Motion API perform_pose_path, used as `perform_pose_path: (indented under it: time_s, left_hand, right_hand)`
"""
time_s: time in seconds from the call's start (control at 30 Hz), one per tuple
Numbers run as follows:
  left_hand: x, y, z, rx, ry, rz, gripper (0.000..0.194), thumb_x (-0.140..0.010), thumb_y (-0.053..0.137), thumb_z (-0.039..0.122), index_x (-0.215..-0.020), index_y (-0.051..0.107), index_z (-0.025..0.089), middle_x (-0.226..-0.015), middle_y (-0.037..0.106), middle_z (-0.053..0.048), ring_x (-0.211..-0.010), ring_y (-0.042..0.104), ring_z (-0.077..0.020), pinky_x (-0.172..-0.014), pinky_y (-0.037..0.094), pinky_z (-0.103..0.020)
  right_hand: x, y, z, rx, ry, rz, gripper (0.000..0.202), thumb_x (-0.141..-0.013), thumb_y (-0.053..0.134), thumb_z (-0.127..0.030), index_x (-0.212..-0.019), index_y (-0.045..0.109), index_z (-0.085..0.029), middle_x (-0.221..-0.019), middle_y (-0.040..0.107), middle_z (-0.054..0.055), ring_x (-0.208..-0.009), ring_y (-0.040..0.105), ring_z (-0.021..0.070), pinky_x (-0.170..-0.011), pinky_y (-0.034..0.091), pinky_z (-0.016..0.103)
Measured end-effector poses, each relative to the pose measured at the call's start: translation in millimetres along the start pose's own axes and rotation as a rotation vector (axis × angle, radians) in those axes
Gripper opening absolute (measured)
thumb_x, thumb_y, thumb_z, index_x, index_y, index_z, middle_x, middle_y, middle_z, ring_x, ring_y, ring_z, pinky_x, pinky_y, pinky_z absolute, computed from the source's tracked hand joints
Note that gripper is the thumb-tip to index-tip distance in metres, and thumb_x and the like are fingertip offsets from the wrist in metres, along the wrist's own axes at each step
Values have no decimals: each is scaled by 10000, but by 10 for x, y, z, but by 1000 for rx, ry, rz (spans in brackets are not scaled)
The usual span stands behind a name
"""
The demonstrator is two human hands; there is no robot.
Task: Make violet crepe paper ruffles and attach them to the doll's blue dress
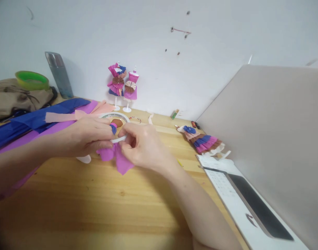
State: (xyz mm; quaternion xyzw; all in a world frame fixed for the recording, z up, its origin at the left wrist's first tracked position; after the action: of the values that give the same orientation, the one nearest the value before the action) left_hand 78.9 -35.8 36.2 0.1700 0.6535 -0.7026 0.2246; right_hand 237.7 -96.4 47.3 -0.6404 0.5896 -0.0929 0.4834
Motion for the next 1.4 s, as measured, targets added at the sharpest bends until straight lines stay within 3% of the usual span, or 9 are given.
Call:
perform_pose_path:
  time_s: [0.63, 0.8, 1.07, 1.23, 1.4]
  left_hand:
    - [-2, 22, -42, 229, -98, -26, 385, -999, 447, 342, -649, 384, 196, -601, 379, 48, -566, 378, -116, -583, 322, -257]
    - [-34, -35, -25, 187, -147, -59, 336, -962, 451, 235, -632, 404, 189, -593, 397, 43, -575, 393, -115, -585, 318, -250]
    - [-28, -12, 1, 232, -156, -39, 353, -973, 460, 278, -635, 410, 187, -585, 405, 49, -552, 382, -107, -572, 320, -243]
    - [-10, 7, -16, 239, -153, -35, 370, -985, 460, 325, -643, 427, 189, -590, 421, 44, -556, 393, -111, -566, 332, -246]
    - [-42, -54, -32, 139, -194, -7, 345, -969, 475, 253, -632, 459, 181, -575, 446, 47, -557, 418, -104, -564, 323, -238]
  right_hand:
    - [-3, 72, 42, -18, -51, 124, 176, -651, 484, -56, -704, 596, -181, -549, 500, -47, -525, 449, 99, -522, 351, 234]
    - [-10, 44, 46, -77, -51, 54, 177, -694, 494, -63, -764, 613, -174, -542, 521, -57, -502, 480, 96, -514, 387, 229]
    - [-1, 39, 13, 22, -99, 55, 174, -657, 498, -38, -723, 579, -177, -527, 522, -64, -492, 483, 89, -518, 381, 223]
    - [-11, 71, 47, 46, -109, 125, 190, -648, 474, -43, -716, 568, -193, -542, 500, -56, -504, 457, 96, -534, 376, 236]
    - [-18, 70, 108, -86, -117, 132, 233, -733, 507, -81, -906, 613, -195, -582, 536, -52, -533, 513, 112, -566, 436, 257]
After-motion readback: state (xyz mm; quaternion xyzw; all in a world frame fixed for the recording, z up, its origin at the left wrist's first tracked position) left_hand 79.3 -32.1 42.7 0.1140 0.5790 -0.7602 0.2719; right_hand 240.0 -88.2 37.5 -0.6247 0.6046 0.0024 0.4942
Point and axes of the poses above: each hand's wrist, its own x-axis away from the middle knuckle, its own y-axis out of the palm, z = x × y, the point moved 3 cm from there along -x, towards the middle knuckle
